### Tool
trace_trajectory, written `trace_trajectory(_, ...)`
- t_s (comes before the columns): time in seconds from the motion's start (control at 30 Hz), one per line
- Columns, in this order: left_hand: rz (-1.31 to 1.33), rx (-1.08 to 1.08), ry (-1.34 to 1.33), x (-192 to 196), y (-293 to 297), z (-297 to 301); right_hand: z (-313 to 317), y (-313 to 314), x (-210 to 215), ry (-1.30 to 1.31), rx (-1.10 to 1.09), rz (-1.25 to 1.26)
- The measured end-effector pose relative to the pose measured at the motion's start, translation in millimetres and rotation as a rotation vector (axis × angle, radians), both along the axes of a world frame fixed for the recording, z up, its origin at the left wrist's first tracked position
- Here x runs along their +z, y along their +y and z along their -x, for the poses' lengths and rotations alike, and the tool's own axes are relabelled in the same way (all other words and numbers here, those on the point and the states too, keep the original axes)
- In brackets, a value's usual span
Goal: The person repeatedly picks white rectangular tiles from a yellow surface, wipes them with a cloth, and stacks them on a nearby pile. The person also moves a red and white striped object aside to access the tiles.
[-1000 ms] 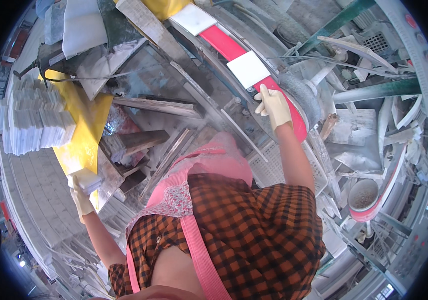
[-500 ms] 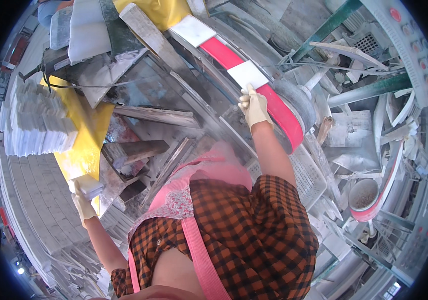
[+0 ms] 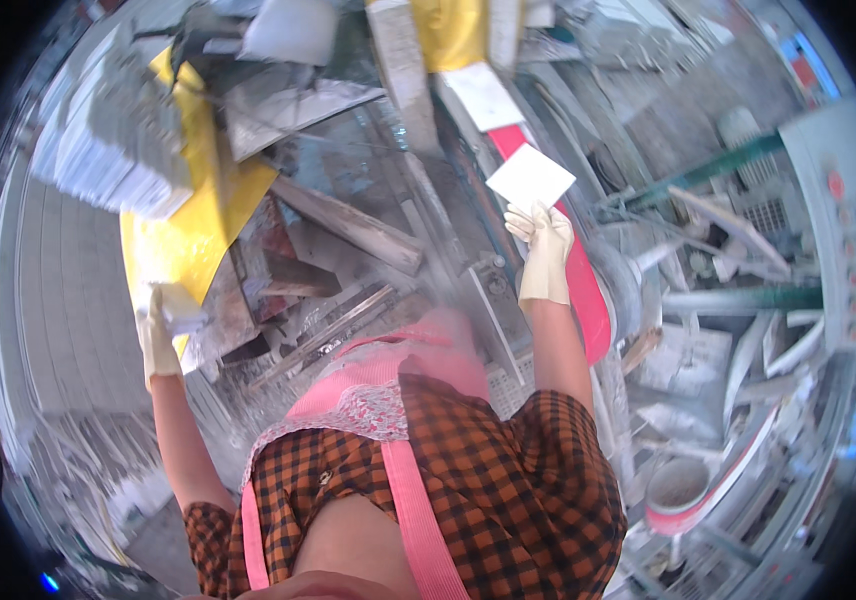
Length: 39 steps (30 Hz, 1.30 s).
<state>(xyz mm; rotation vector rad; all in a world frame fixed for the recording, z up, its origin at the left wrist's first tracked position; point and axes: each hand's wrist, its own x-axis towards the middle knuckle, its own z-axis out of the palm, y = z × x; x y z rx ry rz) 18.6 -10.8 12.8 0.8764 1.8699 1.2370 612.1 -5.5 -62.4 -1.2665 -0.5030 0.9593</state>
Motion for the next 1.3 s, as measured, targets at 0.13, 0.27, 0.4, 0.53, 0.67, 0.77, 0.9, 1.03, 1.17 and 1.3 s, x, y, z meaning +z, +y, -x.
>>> trace_trajectory(0.13,-0.044,0.037,-0.061,-18,0,14,65,45,17,0.207,0.413,-0.085)
trace_trajectory(0.27,0.014,-0.015,0.287,-44,2,36,153,74,33,0.369,0.751,-0.128)
trace_trajectory(0.4,-0.032,-0.083,0.462,-47,-1,39,214,79,44,0.455,0.882,-0.115)
trace_trajectory(0.53,0.044,-0.061,0.402,-42,-8,32,243,81,46,0.475,0.953,-0.045)
trace_trajectory(0.67,0.044,-0.149,0.529,-44,-11,33,262,85,42,0.474,1.025,-0.032)
trace_trajectory(0.77,0.002,-0.125,0.52,-42,-10,32,272,85,37,0.498,1.001,0.039)
trace_trajectory(0.9,0.122,0.095,0.402,-27,-4,21,280,83,33,0.587,1.02,0.048)
trace_trajectory(1.03,0.126,0.148,0.235,-7,-1,9,290,80,31,0.639,1.018,0.092)
trace_trajectory(1.17,0.131,0.161,0.114,4,0,2,302,76,35,0.584,1.01,0.1)
trace_trajectory(1.3,0.136,0.154,0.091,12,0,1,315,72,41,0.473,1.04,0.057)
